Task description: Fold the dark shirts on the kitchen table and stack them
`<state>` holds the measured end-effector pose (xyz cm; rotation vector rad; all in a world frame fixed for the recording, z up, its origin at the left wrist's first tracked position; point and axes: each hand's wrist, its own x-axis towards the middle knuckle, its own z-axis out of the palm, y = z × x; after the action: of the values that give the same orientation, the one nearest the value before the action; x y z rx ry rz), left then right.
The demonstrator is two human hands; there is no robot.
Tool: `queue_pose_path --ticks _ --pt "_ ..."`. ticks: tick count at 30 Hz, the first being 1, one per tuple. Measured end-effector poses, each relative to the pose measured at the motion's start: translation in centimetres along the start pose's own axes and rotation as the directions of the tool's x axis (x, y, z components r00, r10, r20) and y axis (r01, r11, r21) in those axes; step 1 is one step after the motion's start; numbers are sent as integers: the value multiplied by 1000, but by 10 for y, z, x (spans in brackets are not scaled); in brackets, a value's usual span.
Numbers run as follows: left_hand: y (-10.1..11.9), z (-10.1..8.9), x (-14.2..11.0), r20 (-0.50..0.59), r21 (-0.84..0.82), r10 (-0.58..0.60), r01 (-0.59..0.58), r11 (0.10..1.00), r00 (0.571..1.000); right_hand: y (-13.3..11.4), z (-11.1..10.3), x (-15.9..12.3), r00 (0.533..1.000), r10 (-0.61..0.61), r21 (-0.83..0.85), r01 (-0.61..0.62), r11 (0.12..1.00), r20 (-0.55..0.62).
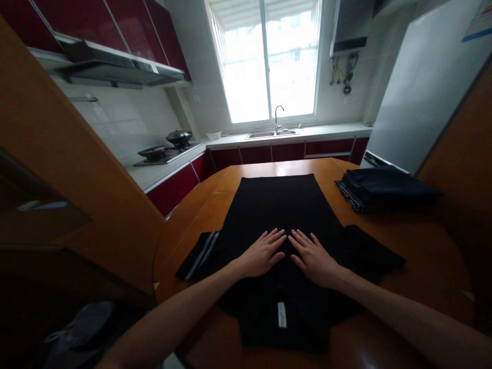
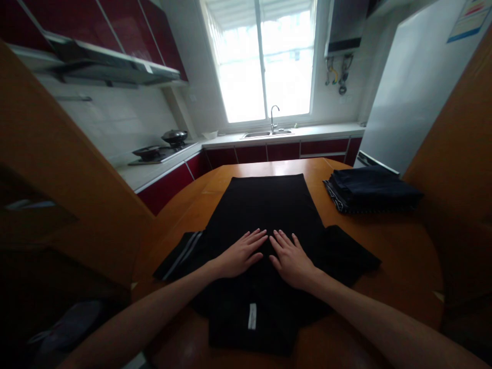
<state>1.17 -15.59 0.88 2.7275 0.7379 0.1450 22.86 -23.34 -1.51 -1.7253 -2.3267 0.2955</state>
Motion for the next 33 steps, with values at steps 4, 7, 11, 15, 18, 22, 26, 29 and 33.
queue_pose_path --ticks 4,7,11,15,18,22,26,29,33 --pt "1 0 0 -1 7 0 0 1000 1000 3 2 0 1000 9 0 -9 1000 -6" --pt "0 0 0 -2 10 0 0 1000 1000 5 4 0 999 31 -18 -31 999 -10" --pt "-1 0 0 -6 16 5 -5 1000 1000 6 5 0 998 56 -30 -56 998 -19" --pt "-1 2 0 -10 19 8 -7 1000 1000 5 4 0 998 67 -25 -67 997 -14" --pt "-2 2 0 -10 20 3 -3 1000 1000 4 2 0 997 72 -28 -72 997 -8" --pt "-2 2 -1 -11 19 8 -7 1000 1000 3 1 1 997 73 -27 -73 997 -1" --pt "-2 1 -1 -14 16 13 -12 1000 1000 4 3 1 997 72 -24 -72 997 -8" --pt "-2 1 -1 -15 8 15 -15 1000 1000 5 4 1 998 65 -18 -66 998 -20" --pt "-1 0 -1 -11 10 9 -9 1000 1000 5 3 1 998 63 -23 -63 998 -19"
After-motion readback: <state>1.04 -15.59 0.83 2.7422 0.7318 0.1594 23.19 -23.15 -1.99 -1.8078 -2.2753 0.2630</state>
